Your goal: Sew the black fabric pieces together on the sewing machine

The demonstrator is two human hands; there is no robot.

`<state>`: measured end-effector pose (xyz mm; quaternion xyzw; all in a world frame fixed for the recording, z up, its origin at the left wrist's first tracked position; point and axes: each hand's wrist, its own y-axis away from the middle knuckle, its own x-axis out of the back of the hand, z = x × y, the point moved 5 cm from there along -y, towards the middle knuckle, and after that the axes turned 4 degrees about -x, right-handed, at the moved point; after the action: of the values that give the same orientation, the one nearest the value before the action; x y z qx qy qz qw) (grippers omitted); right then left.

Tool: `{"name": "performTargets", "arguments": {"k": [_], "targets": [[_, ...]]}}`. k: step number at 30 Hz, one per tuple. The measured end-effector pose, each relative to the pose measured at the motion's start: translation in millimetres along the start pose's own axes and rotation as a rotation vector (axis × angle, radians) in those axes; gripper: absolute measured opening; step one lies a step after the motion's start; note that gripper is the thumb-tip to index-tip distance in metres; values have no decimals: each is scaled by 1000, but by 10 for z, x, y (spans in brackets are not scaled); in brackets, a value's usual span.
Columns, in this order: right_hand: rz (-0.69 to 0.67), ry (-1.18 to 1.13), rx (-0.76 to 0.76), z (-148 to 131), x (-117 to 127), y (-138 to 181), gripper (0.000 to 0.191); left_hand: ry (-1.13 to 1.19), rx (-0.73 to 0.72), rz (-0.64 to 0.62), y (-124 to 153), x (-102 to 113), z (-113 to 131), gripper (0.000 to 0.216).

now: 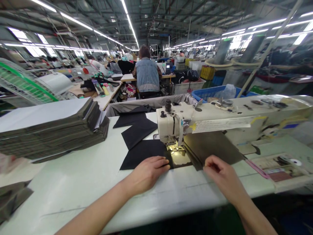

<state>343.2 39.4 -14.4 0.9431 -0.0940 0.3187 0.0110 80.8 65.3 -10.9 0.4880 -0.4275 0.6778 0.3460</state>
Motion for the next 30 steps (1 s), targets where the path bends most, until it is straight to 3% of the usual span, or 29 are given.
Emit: {"name": "performTargets", "arguments": {"k": [6, 11, 17, 22, 24, 28, 30], "targets": [[38, -27, -30, -3, 162, -37, 19, 25, 10, 13, -107, 58, -223, 39], [102, 81, 39, -26, 241, -63, 21, 46, 17, 27, -192, 102, -413, 36], [401, 153, 238, -118, 334, -11, 20, 69, 35, 56, -251, 139, -577, 38], [520, 40, 204, -3, 353, 24, 33, 61, 44, 42, -251, 113, -616, 38], [546, 58, 278, -104, 359, 54, 32, 62, 40, 47, -251, 112, -614, 38], [644, 270, 489, -452, 380, 174, 10, 58, 24, 58, -247, 128, -585, 37], [708, 303, 563, -497, 425, 263, 10, 55, 25, 63, -239, 137, -573, 37]]}}
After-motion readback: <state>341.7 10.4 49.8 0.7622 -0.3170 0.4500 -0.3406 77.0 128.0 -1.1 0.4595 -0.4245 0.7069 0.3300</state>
